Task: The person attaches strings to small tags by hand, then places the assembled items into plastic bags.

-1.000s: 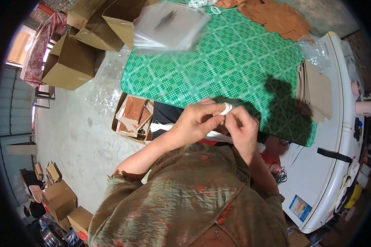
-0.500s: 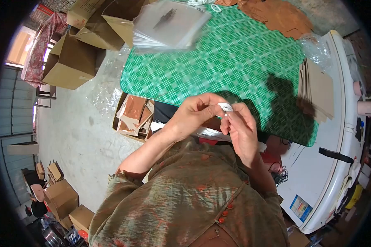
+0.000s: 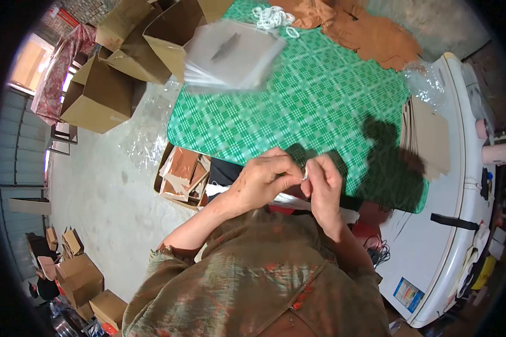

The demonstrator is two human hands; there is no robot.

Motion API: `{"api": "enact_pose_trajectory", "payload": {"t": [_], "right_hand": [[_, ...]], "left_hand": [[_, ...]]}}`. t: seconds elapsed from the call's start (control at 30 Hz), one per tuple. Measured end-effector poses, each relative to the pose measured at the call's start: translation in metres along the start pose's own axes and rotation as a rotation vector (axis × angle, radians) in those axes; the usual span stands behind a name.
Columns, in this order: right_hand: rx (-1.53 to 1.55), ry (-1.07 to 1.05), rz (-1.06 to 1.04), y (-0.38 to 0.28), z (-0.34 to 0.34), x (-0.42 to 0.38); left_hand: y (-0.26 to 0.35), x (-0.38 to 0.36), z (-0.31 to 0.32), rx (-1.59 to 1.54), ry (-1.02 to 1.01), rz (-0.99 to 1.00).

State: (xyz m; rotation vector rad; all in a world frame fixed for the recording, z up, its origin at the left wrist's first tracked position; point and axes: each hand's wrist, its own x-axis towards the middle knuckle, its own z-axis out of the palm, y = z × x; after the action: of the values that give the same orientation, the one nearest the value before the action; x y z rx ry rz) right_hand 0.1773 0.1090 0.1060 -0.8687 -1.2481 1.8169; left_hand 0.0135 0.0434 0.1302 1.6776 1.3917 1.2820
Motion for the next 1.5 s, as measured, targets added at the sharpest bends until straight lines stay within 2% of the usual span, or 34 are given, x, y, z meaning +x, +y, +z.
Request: {"api": "enact_pose_trajectory", "payload": {"t": [0.03,0.1,0.17,0.27,0.33,0.37,0.4,0.47,0.5,0.57,0.6,0.63,0.67,0.7,0.73,0.77,0.83,0.9,0.97,1.0,1.1,1.13,1.17,1.2,1.23,1.3,1.4,1.5], "right_hand": [[-0.043,-0.027,-0.014,0.000,0.000,0.001],[-0.032,-0.051,0.026,-0.001,-0.001,0.003],[0.059,-0.063,0.127,0.000,-0.004,0.006],[0.022,-0.073,0.138,-0.005,-0.006,0.007],[0.005,-0.057,0.233,-0.016,-0.002,0.003],[-0.004,-0.048,0.281,-0.020,-0.001,0.000],[0.012,-0.123,0.228,-0.019,-0.002,-0.004],[-0.023,-0.226,0.254,-0.020,-0.004,-0.011],[-0.093,-0.261,0.258,-0.019,-0.003,-0.015],[-0.149,-0.431,0.269,-0.004,-0.011,-0.021],[-0.211,-0.465,0.226,0.011,-0.015,-0.024],[-0.273,-0.498,0.183,0.022,-0.018,-0.026],[-0.406,-0.515,0.095,0.025,-0.019,-0.026],[-0.383,-0.499,0.165,0.027,-0.021,-0.027],[-0.359,-0.483,0.236,0.030,-0.022,-0.028],[-0.334,-0.465,0.308,0.033,-0.025,-0.029],[-0.364,-0.425,0.192,0.053,-0.036,-0.028],[-0.532,-0.351,-0.034,0.062,-0.043,-0.028],[-0.658,-0.352,0.031,0.070,-0.055,-0.026],[-0.677,-0.345,-0.076,0.082,-0.063,-0.026],[-0.813,-0.310,0.050,0.081,-0.076,-0.026],[-0.895,-0.266,-0.026,0.080,-0.079,-0.026],[-0.923,-0.267,0.020,0.072,-0.080,-0.023],[-0.981,-0.249,-0.038,0.078,-0.090,-0.021],[-1.057,-0.235,-0.016,0.077,-0.094,-0.020],[-1.113,-0.217,-0.217,0.085,-0.106,-0.016],[-1.166,-0.310,-0.107,0.094,-0.110,-0.013],[-1.188,-0.387,0.003,0.105,-0.106,-0.010]], "left_hand": [[-0.002,0.000,-0.001,-0.024,-0.024,-0.005],[-0.002,0.005,-0.004,0.027,-0.067,0.121],[-0.007,0.008,-0.003,0.005,-0.101,0.142],[-0.005,0.017,-0.001,-0.137,-0.115,0.129],[-0.008,0.025,-0.005,-0.175,-0.161,0.125],[-0.011,0.032,-0.009,-0.131,-0.134,0.131],[-0.018,0.041,-0.013,-0.087,-0.107,0.137],[-0.040,0.066,-0.027,0.018,-0.032,0.137],[-0.042,0.086,-0.034,0.003,0.106,0.137],[-0.081,0.132,-0.057,-0.125,0.216,-0.058],[-0.074,0.158,-0.079,-0.060,0.184,-0.144],[-0.091,0.185,-0.096,-0.092,0.283,0.013],[-0.109,0.213,-0.119,0.007,0.331,-0.031],[-0.116,0.232,-0.134,-0.012,0.401,0.009],[-0.112,0.241,-0.144,-0.057,0.457,-0.064],[-0.112,0.238,-0.146,-0.044,0.487,-0.089],[-0.116,0.232,-0.149,-0.018,0.543,-0.139],[-0.124,0.209,-0.139,-0.017,0.437,-0.103],[-0.124,0.168,-0.112,-0.057,0.380,-0.101],[-0.109,0.146,-0.102,-0.075,0.347,-0.176],[-0.063,0.075,-0.080,-0.150,0.078,-0.246],[-0.047,0.051,-0.075,-0.140,-0.035,-0.310],[-0.031,0.032,-0.073,-0.126,-0.147,-0.356],[-0.023,0.012,-0.072,-0.112,-0.260,-0.392],[-0.026,-0.010,-0.068,-0.167,-0.323,-0.347],[-0.032,-0.039,-0.059,0.020,-0.403,-0.284],[-0.061,-0.075,-0.045,0.204,-0.321,-0.397],[-0.096,-0.095,-0.031,0.316,-0.210,-0.354]]}}
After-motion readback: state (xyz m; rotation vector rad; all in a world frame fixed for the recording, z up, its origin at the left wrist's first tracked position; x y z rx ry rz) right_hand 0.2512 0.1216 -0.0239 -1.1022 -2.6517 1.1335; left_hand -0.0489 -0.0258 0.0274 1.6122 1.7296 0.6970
